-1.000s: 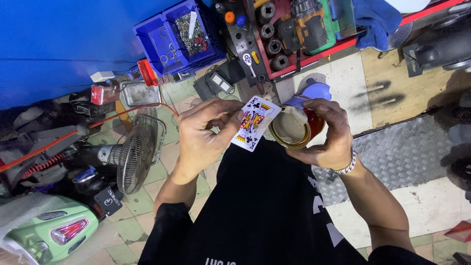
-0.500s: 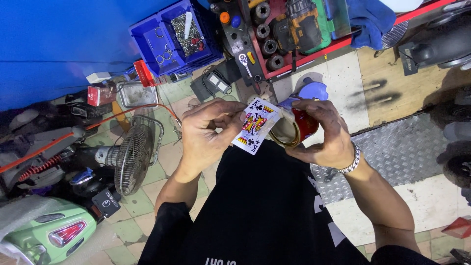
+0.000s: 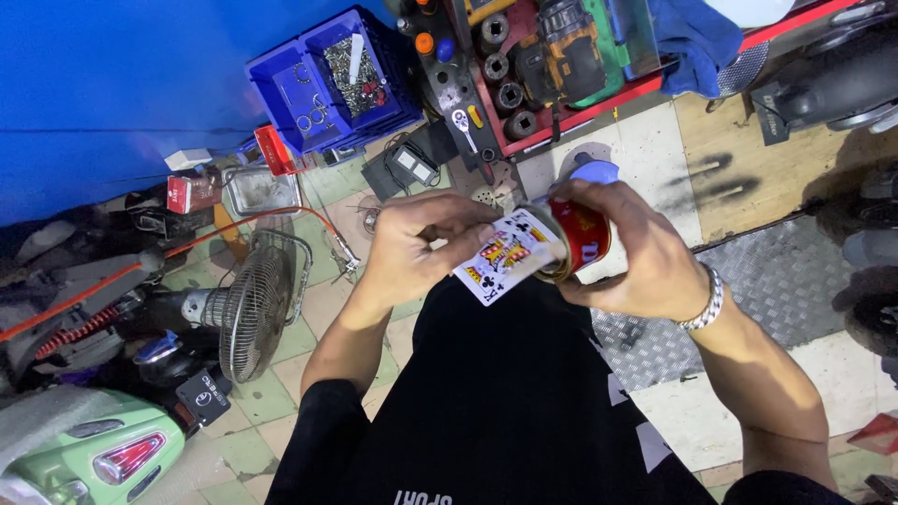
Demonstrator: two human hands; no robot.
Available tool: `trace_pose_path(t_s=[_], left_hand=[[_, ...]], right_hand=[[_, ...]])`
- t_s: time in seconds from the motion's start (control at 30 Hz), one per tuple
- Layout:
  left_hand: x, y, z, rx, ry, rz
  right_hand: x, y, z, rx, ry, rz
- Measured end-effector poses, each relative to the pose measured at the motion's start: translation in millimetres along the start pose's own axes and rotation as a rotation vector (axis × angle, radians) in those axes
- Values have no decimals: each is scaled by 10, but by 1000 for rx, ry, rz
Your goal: The person cleans the edges of a motorcycle fairing using a blue cloth and a playing card, then moves to a workbench to open a can of material and uses the card to scoop it.
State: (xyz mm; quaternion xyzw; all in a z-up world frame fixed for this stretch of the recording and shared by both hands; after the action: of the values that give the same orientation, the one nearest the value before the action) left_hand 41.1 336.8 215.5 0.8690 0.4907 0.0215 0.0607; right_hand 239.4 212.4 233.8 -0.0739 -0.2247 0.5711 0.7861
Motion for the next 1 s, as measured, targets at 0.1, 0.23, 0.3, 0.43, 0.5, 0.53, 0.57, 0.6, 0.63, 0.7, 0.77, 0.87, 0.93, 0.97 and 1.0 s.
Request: trace_pose_path(t_s=[0.1,0.23,0.3,0.43,0.5,0.53,0.57,0.6,0.63,0.7,0.77,0.87,0.93,0.97,1.0], left_hand=[[-39,-22,82,-83,-25,49],[-15,-178,-59,44,151,-1],[-69,-268,-123,405,481,8],[-183,-78,-428,634,1014,56],[-215,122,-642,693,1163,256],[-211,139,-684,695,1166,264],[-230,180,-709,795,1269,343],[-250,219,-727,895,1370,421],[-250,242,-743,896,1372,429],[-278,288,-777,912,1481,443],[-260,308,-811,889,1490,460],[-252,308,-859,851,1503,496],[-248,293,-894,838,1511,520],[-246,283,-921,813,1508,527],[-245,274,-946,789,1507,532]], right_hand=[[-32,-9,-219,29,119,-51],[-95,61,-386,293,149,-166],[-125,90,-464,449,161,-171],[-131,144,-468,525,155,-170],[-130,134,-458,511,178,-181],[-142,130,-472,515,176,-188],[-154,127,-490,515,185,-192],[-167,122,-510,515,194,-195],[-170,116,-508,518,193,-201],[-179,109,-509,552,229,-213],[-219,103,-549,563,236,-225],[-250,69,-554,577,243,-238],[-249,44,-555,582,240,-242],[-248,35,-557,580,233,-241],[-244,24,-560,578,225,-238]])
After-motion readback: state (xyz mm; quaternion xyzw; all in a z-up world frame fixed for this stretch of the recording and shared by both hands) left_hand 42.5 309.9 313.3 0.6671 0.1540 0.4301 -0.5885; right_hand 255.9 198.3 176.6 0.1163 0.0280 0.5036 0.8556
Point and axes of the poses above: each hand's wrist, its own x-axis towards the middle knuckle, its own y-axis out of the palm, z = x × y, the point moved 3 cm from there along x, towards the middle knuckle, and after that the axes turned 14 degrees about -z, right-handed, at the moved point
